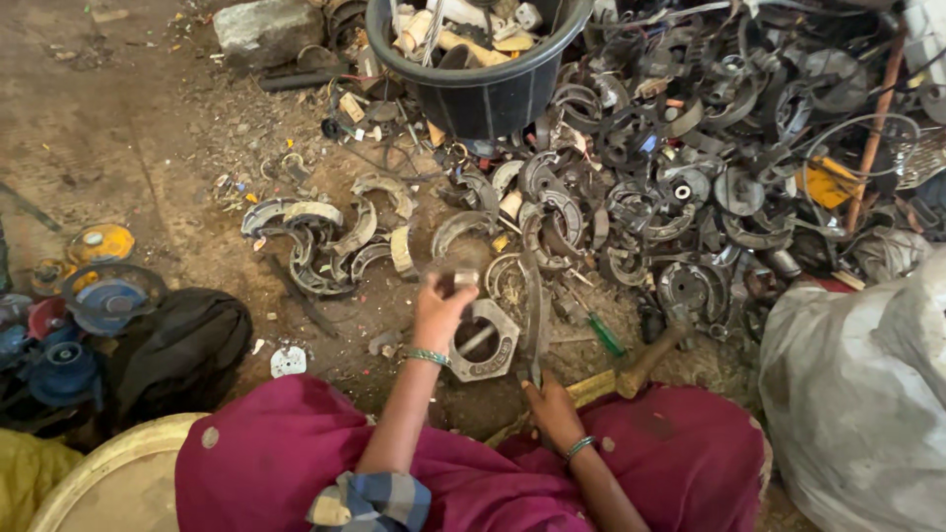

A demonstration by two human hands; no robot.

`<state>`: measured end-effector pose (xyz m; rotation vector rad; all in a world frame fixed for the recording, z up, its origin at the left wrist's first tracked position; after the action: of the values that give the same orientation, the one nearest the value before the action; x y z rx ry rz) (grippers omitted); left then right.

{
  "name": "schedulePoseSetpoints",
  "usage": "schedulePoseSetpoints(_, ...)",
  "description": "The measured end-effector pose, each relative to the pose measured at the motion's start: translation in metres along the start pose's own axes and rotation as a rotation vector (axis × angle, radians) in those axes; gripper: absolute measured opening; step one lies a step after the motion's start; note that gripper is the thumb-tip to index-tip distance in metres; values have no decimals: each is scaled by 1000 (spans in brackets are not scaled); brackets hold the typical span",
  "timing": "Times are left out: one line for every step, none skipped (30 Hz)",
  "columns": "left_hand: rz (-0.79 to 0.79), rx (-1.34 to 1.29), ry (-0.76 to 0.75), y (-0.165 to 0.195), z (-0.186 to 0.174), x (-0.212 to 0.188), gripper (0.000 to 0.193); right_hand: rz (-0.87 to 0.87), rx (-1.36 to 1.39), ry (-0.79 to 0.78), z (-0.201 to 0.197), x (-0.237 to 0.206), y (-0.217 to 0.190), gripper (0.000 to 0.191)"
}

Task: The person sits on the ground in a scrap yard and uses a hammer to strike curved metal brake shoe castings placed on a metal block, breaking pieces apart. They reposition each casting by hand between strikes and work through the pile of similar parts one at a time.

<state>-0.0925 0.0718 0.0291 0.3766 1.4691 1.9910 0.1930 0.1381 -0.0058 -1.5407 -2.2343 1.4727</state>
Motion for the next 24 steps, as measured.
schedulePoseSetpoints(-65,-103,21,-3,-5,3,55,8,-15,3,0,-1,0,33)
schedulePoseSetpoints(-128,-208,44,-6,-9,4,66,-4,-11,1,0,-1,-1,32)
schedulePoseSetpoints(-155,-228,44,-6,-11,4,67,-18,-6,-1,0,-1,-3,32)
schedulePoseSetpoints(-183,-248,44,-6,-12,4,68,-29,-1,-3,0,-1,-4,32)
schedulePoseSetpoints(-210,-268,44,-7,-12,2,69,-26,-9,-5,0,-1,-4,32)
schedulePoseSetpoints(-189,-307,57,-4,-14,2,63,-23,-16,-5,0,-1,-4,32)
schedulePoseSetpoints(-167,-348,67,-3,-15,1,57,-21,-24,-1,-1,-1,-4,32)
schedulePoseSetpoints(-145,-390,75,-2,-15,1,52,-24,-17,-7,-1,-2,-5,32)
schedulePoseSetpoints(-160,-390,83,-5,-15,0,45,-25,-8,-11,0,-2,-6,32)
schedulePoseSetpoints(-174,-389,92,-8,-15,0,38,-27,0,-15,0,-3,-7,32)
schedulePoseSetpoints(-188,-389,102,-12,-16,0,32,-25,-7,-13,-1,-3,-9,32)
schedulePoseSetpoints(-201,-426,103,-16,-15,1,28,-23,-15,-12,-1,-4,-10,32)
schedulePoseSetpoints(-214,-462,103,-20,-15,2,25,-21,-23,-11,-2,-6,-12,32)
schedulePoseSetpoints(-227,-498,103,-24,-14,2,23,-18,-19,-17,-1,-7,-13,32)
schedulePoseSetpoints(-224,-509,106,-26,-15,3,23,-15,-15,-22,-1,-8,-14,32)
schedulePoseSetpoints(-221,-521,110,-27,-15,3,24,-12,-11,-27,-1,-8,-15,32)
schedulePoseSetpoints(-219,-532,115,-28,-15,4,26,-9,-20,-24,-2,-9,-15,32)
schedulePoseSetpoints(-222,-495,119,-28,-16,4,25,-7,-30,-21,-2,-9,-15,32)
schedulePoseSetpoints(-225,-458,123,-28,-16,3,25,-5,-39,-18,-2,-8,-14,32)
schedulePoseSetpoints(-227,-421,127,-27,-17,3,25,-1,-1,-24,-2,-7,-12,31)
schedulePoseSetpoints(-210,-333,130,-24,-19,3,25,4,36,-29,-1,-5,-10,30)
schedulePoseSetpoints(-193,-246,133,-21,-21,4,24,9,74,-34,0,-4,-7,29)
schedulePoseSetpoints(-172,-159,134,-17,-24,4,24,-16,85,-42,0,-2,-8,27)
schedulePoseSetpoints(-129,-148,103,-13,-23,5,24,-44,96,-49,1,-2,-9,26)
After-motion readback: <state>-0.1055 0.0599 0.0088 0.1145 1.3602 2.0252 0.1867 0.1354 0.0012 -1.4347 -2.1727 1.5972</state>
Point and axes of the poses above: each hand's wrist, its own x-axis towards the middle knuckle, its own z-axis out of the palm, y = z × x, the point moved 9 cm from there along x, towards the middle knuckle, and after that the axes turned 2 degrees about -y, right-handed, at the moved point
